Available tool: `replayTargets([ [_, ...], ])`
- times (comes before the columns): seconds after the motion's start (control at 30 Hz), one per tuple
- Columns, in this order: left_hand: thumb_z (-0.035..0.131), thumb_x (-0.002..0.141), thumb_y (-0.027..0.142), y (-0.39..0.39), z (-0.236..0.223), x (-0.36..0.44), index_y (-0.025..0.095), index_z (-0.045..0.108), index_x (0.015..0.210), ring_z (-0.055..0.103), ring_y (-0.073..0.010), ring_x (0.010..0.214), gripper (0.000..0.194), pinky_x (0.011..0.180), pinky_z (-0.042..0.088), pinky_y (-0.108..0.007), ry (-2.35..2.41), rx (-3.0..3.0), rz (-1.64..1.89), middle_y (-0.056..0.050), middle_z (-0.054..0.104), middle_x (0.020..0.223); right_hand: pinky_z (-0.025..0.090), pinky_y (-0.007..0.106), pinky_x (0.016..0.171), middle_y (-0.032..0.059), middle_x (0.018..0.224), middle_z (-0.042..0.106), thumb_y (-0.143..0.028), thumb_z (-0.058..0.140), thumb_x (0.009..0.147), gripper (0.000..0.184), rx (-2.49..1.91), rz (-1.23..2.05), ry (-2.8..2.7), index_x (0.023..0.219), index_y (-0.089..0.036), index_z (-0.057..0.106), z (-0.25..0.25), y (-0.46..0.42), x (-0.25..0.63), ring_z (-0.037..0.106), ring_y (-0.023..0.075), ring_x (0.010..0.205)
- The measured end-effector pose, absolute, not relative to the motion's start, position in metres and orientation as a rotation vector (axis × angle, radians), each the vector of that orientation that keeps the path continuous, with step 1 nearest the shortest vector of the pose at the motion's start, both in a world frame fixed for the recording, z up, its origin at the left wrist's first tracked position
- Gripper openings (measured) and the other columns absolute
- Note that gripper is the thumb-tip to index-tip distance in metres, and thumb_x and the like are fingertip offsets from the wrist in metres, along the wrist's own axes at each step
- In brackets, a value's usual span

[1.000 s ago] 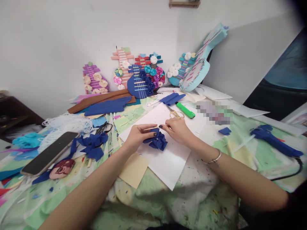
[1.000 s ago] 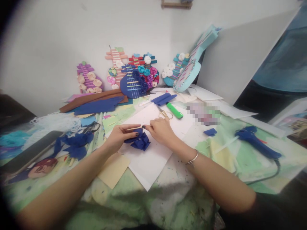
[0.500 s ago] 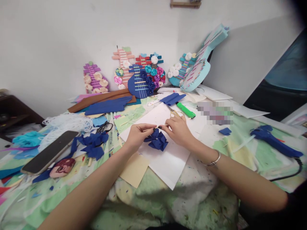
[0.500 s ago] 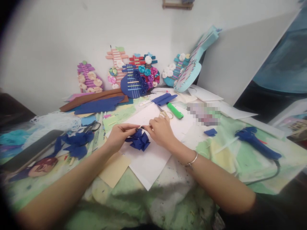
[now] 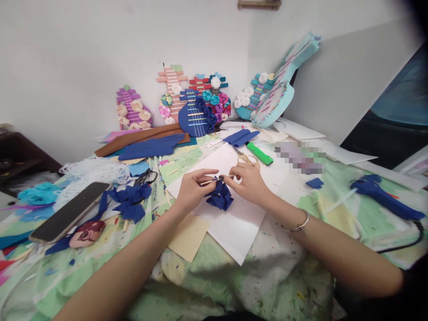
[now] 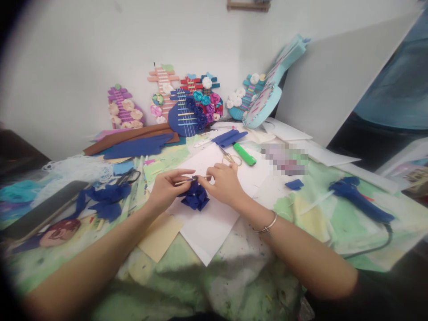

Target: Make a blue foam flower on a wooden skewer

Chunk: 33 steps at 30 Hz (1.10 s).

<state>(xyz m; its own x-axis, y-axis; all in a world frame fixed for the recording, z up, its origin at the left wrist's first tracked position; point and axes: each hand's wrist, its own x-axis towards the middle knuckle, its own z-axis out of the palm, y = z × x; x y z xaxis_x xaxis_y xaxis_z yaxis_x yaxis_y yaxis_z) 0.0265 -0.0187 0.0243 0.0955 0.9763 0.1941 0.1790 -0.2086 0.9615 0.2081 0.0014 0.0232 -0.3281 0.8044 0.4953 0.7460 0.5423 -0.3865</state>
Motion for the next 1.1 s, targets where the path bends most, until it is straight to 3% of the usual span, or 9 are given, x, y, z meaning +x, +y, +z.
replayTargets([
  [0.2,0.067,0.067,0.021,-0.0236,0.0257,0.0303,0.010,0.070,0.102,0.071,-0.0217,0.079,0.037,0.073,0.055,-0.027,1.218,1.658,1.193,-0.009,0.076,0.084,0.018,0.034,0.073,0.0027,0.065,0.060,-0.055,0.045,0.087,0.053,-1.354,0.077,-2.114,0.053,-0.015,0.053,0.0239,-0.0002,0.2063,0.051,0.0164,0.072],
  [0.73,0.068,0.067,0.021,-0.0231,0.0261,0.0285,0.013,0.070,0.102,0.070,-0.0252,0.085,0.035,0.076,0.053,-0.031,1.168,1.682,1.203,-0.009,0.076,0.087,0.020,0.035,0.077,0.0019,0.068,0.060,-0.049,0.059,0.079,0.038,-1.273,0.113,-2.008,0.058,-0.017,0.055,0.0274,-0.0023,0.2071,0.053,0.0187,0.077],
  [0.97,0.067,0.075,0.032,-0.0213,0.0234,0.0244,0.014,0.070,0.097,0.070,-0.0236,0.089,0.029,0.078,0.054,-0.030,1.018,1.599,1.227,-0.010,0.075,0.092,0.020,0.033,0.075,0.0006,0.071,0.060,-0.049,0.066,0.074,0.036,-1.264,0.089,-2.007,0.062,-0.017,0.056,0.0271,-0.0004,0.2088,0.053,0.0179,0.078],
  [1.1,0.071,0.072,0.035,-0.0175,0.0215,0.0232,0.014,0.070,0.096,0.070,-0.0232,0.087,0.032,0.079,0.054,-0.031,1.030,1.544,1.203,-0.009,0.076,0.090,0.019,0.033,0.076,0.0002,0.072,0.059,-0.050,0.064,0.076,0.036,-1.239,0.093,-2.010,0.063,-0.017,0.055,0.0265,0.0000,0.2089,0.053,0.0170,0.078],
])
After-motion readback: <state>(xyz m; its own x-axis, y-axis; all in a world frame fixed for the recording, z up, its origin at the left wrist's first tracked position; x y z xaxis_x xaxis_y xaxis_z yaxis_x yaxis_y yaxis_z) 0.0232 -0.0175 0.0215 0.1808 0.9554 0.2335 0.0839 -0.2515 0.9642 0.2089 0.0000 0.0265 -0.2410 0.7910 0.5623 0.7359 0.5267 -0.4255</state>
